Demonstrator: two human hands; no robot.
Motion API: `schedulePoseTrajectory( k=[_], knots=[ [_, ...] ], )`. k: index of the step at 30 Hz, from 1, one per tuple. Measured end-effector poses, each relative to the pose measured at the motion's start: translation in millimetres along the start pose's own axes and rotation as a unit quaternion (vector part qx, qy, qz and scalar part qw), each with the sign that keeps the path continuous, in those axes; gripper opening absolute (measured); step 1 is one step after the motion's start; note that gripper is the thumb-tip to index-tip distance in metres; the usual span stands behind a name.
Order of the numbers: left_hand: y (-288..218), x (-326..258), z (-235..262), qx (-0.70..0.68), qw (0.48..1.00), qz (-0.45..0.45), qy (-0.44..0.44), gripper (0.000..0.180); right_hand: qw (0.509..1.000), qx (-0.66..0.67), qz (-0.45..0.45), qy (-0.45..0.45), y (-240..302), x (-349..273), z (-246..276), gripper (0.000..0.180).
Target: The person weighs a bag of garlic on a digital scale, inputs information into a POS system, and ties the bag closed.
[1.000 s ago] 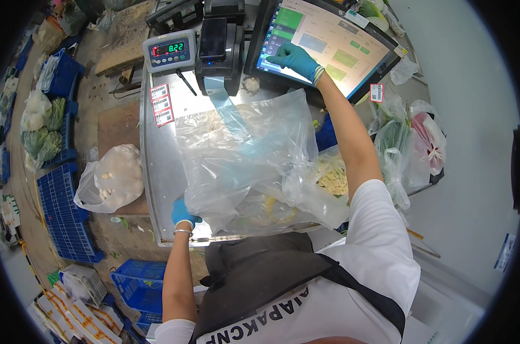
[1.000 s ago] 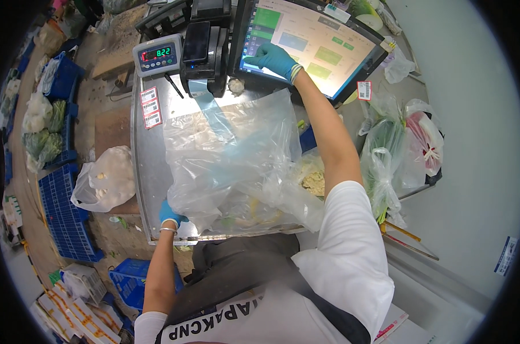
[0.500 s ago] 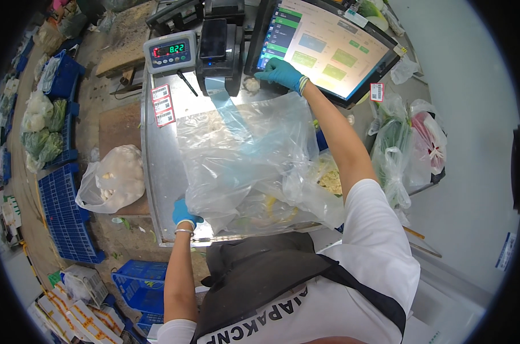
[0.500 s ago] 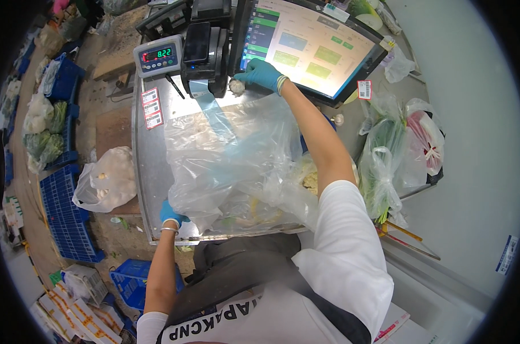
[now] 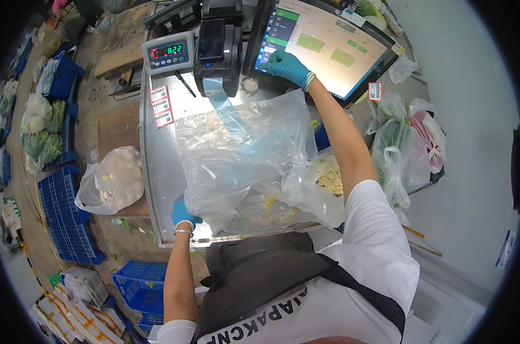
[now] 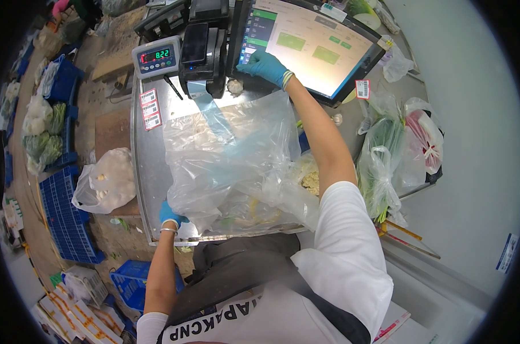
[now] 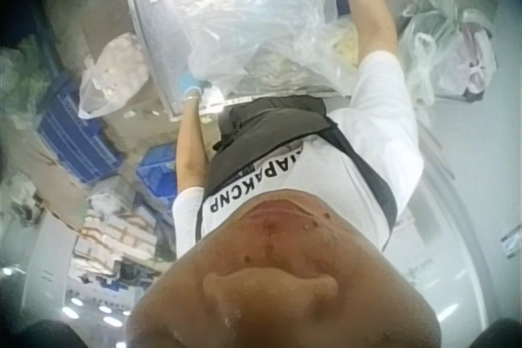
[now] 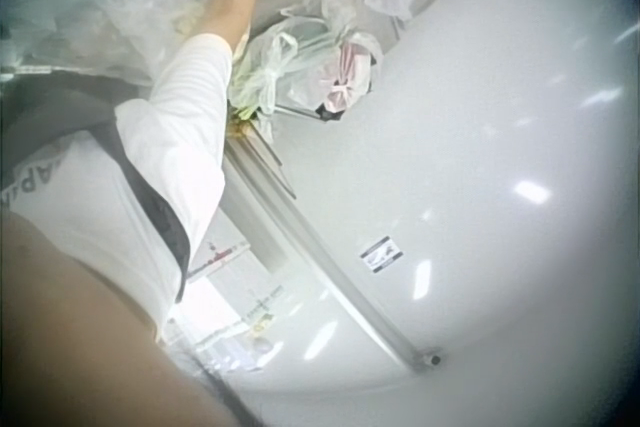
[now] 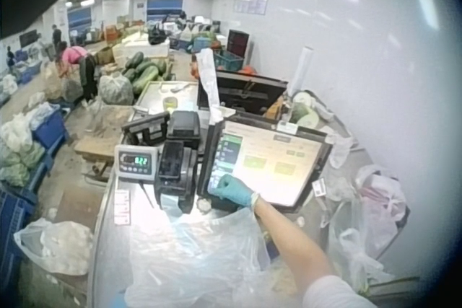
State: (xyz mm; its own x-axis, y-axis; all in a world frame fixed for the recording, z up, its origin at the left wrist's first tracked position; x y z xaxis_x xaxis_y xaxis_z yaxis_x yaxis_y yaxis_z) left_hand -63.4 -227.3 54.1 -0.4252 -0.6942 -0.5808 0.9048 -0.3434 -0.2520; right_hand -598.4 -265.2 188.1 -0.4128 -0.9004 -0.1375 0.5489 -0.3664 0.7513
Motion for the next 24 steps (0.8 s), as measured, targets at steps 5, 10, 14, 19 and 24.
schedulePoseTrajectory(
  k=[5,10,14,19,24],
  knots=[
    [0,-1,1,-0.010,0.999,0.031,0.017,0.053,1.000,-0.021,0.017,0.010,1,-8,-16,0.049],
    [19,7,-21,0.035,0.999,-0.002,0.001,0.061,0.999,0.036,0.028,-0.025,9,-11,-12,0.047],
    [13,10,-26,0.040,0.999,-0.029,0.022,0.064,0.995,0.077,0.045,-0.049,32,-6,17,0.046],
    [0,17,-16,0.037,0.998,0.001,0.044,0.064,0.986,0.085,0.094,-0.112,49,1,55,0.046],
    [14,12,-21,-0.039,0.998,-0.023,0.048,0.069,0.989,0.028,0.105,-0.096,78,23,43,0.043]
  ],
)
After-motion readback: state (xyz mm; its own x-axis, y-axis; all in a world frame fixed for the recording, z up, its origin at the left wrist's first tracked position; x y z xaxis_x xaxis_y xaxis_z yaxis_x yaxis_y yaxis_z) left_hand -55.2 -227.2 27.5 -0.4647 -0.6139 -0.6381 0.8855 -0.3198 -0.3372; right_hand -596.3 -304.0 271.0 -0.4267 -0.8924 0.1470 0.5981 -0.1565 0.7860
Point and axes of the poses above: each hand's wrist, its own x-axis towards the middle knuckle, its own z-axis out of the back of the hand, y = z × x, the point moved 8 cm from there along x, towards the middle knuckle, and after that the axes turned 3 degrees about -x, right-handed, at the moved point
